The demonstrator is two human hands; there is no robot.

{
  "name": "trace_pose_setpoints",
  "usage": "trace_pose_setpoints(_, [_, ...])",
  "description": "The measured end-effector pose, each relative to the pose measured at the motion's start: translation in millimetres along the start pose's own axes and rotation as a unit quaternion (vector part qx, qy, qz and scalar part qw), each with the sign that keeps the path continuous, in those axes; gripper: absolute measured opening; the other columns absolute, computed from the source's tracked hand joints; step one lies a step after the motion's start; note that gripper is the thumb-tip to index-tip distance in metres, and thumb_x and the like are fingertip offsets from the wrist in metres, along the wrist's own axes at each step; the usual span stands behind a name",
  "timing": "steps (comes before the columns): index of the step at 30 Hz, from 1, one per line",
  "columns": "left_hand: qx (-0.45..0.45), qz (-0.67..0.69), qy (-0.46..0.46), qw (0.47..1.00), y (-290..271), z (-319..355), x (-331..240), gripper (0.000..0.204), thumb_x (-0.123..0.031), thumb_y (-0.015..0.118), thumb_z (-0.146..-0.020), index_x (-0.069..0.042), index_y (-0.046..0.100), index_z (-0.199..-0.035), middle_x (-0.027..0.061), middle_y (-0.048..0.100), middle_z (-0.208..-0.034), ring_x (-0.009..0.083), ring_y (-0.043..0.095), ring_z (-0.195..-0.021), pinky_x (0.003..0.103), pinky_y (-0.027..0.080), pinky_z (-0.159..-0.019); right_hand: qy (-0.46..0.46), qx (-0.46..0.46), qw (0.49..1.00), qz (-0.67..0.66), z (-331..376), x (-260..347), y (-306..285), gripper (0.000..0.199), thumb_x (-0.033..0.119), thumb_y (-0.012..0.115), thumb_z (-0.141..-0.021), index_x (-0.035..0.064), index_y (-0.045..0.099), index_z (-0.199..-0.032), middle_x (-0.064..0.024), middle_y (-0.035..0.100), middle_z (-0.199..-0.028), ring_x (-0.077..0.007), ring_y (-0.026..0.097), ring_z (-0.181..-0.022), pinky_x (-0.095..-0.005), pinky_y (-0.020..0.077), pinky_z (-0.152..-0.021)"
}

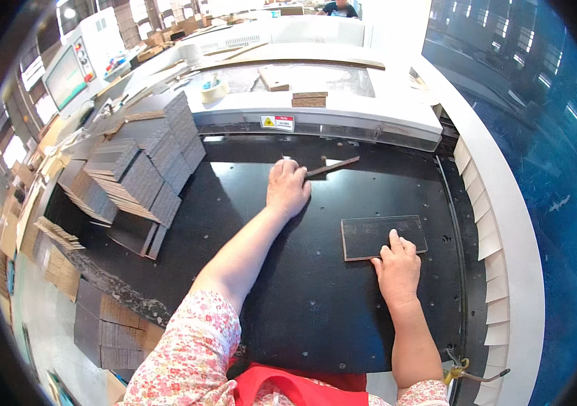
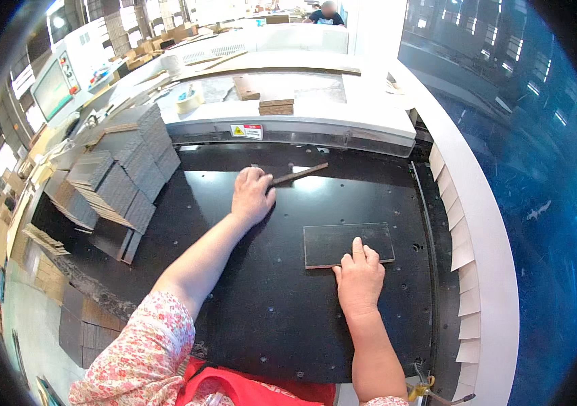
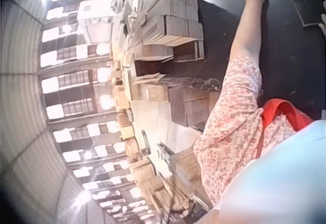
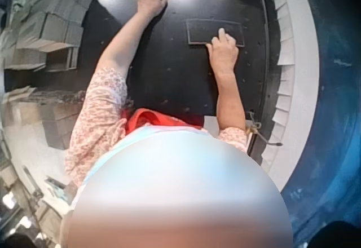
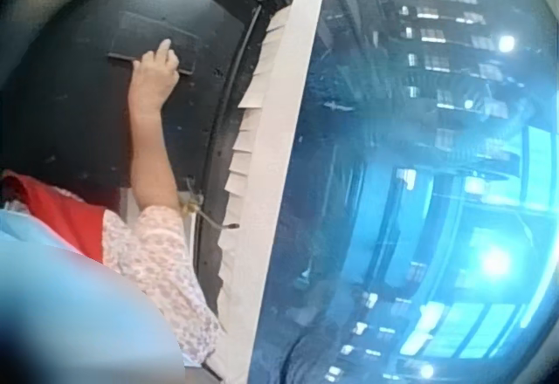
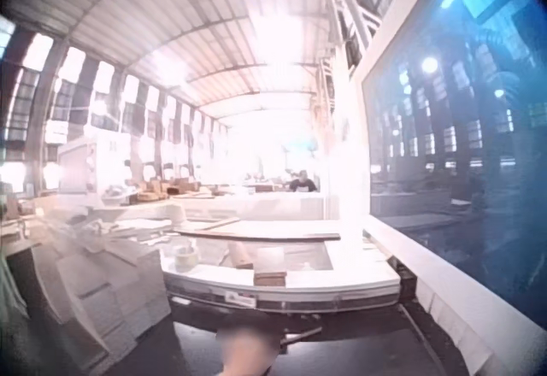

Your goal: The person places small wooden planks into a machine one by one, then stacks the processed planks onto a blue tray.

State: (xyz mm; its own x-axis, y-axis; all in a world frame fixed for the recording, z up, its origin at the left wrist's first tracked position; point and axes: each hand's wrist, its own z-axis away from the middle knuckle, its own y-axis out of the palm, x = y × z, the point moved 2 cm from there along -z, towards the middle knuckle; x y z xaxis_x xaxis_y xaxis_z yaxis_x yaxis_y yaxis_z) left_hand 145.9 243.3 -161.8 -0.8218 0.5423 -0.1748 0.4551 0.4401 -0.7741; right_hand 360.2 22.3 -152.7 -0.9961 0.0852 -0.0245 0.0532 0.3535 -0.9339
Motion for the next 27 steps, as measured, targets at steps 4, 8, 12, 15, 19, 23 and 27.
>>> trace_pose_setpoints(4, [-0.001, 0.058, 0.004, 0.998, -20.6, 41.7, -4.7, 0.036, -0.02, 0.07, -0.082, -0.003, 0.061, -0.112, 0.0198, 0.059, -0.129, 0.0401, 0.05, -0.129, 0.047, 0.042, -0.108, 0.006, -0.008, 1.0, -0.01, -0.2, 0.3, 8.6, 0.029, 0.032, 0.077, -0.082, 0.0102, 0.072, -0.099, -0.0082, 0.055, -0.141, -0.0262, 0.05, -0.125, -0.0407, 0.0471, -0.097])
trace_pose_setpoints(8, [0.013, 0.056, 0.008, 0.998, -56.2, 75.6, -19.4, 0.038, -0.02, 0.071, -0.08, -0.003, 0.064, -0.114, 0.0139, 0.061, -0.117, 0.0348, 0.055, -0.115, 0.046, 0.045, -0.1, 0.01, -0.019, 1.0, -0.01, 3.8, -1.4, 16.5, 0.026, 0.029, 0.076, -0.082, 0.0098, 0.071, -0.099, -0.0089, 0.054, -0.142, -0.0271, 0.05, -0.128, -0.0408, 0.0463, -0.099])
trace_pose_setpoints(12, [0.02, 0.031, -0.019, 0.999, -85.0, 102.5, -23.3, 0.039, -0.02, 0.073, -0.077, -0.005, 0.068, -0.113, 0.009, 0.06, -0.11, 0.03, 0.055, -0.107, 0.045, 0.044, -0.095, 0.006, -0.027, 1.0, -0.006, 3.9, -0.4, 19.5, 0.025, 0.027, 0.076, -0.083, 0.0087, 0.07, -0.1, -0.0102, 0.053, -0.143, -0.0284, 0.05, -0.129, -0.0418, 0.0457, -0.1])
trace_pose_setpoints(15, [0.03, 0.043, -0.058, 0.997, -87.1, 111.6, -16.3, 0.039, -0.023, 0.075, -0.077, -0.008, 0.07, -0.112, 0.0124, 0.056, -0.121, 0.0358, 0.048, -0.121, 0.048, 0.039, -0.104, 0.004, -0.03, 1.0, -0.007, 4.2, 1.8, 18.4, 0.024, 0.026, 0.074, -0.084, 0.0082, 0.07, -0.1, -0.011, 0.053, -0.143, -0.0291, 0.049, -0.13, -0.044, 0.0441, -0.101])
trace_pose_setpoints(19, [0.03, 0.035, -0.083, 0.995, -77.8, 115.8, -9.8, 0.043, -0.026, 0.077, -0.077, -0.013, 0.067, -0.117, 0.0204, 0.046, -0.14, 0.0462, 0.035, -0.136, 0.052, 0.031, -0.114, 0.007, -0.032, 0.999, -0.011, 5.4, 0.1, 19.8, 0.023, 0.025, 0.072, -0.086, 0.0083, 0.07, -0.101, -0.0121, 0.053, -0.143, -0.0302, 0.048, -0.132, -0.0462, 0.041, -0.104])
trace_pose_setpoints(23, [0.049, 0.075, -0.074, 0.993, -77.0, 116.6, -1.4, 0.047, -0.025, 0.077, -0.077, -0.014, 0.064, -0.121, 0.0199, 0.047, -0.14, 0.0405, 0.041, -0.133, 0.05, 0.035, -0.111, 0.009, -0.023, 1.0, -0.005, 4.8, 4.5, 17.6, 0.024, 0.026, 0.071, -0.087, 0.0077, 0.07, -0.102, -0.0134, 0.053, -0.142, -0.031, 0.047, -0.133, -0.0468, 0.0385, -0.107])
trace_pose_setpoints(27, [0.061, 0.103, -0.086, 0.989, -78.8, 115.3, -1.3, 0.047, -0.027, 0.078, -0.077, -0.015, 0.065, -0.121, 0.0184, 0.047, -0.14, 0.0389, 0.04, -0.133, 0.049, 0.034, -0.112, 0.01, -0.018, 1.0, -0.016, 4.5, 3.9, 19.2, 0.025, 0.026, 0.071, -0.088, 0.0056, 0.07, -0.103, -0.0149, 0.051, -0.143, -0.0324, 0.046, -0.134, -0.0481, 0.037, -0.109])
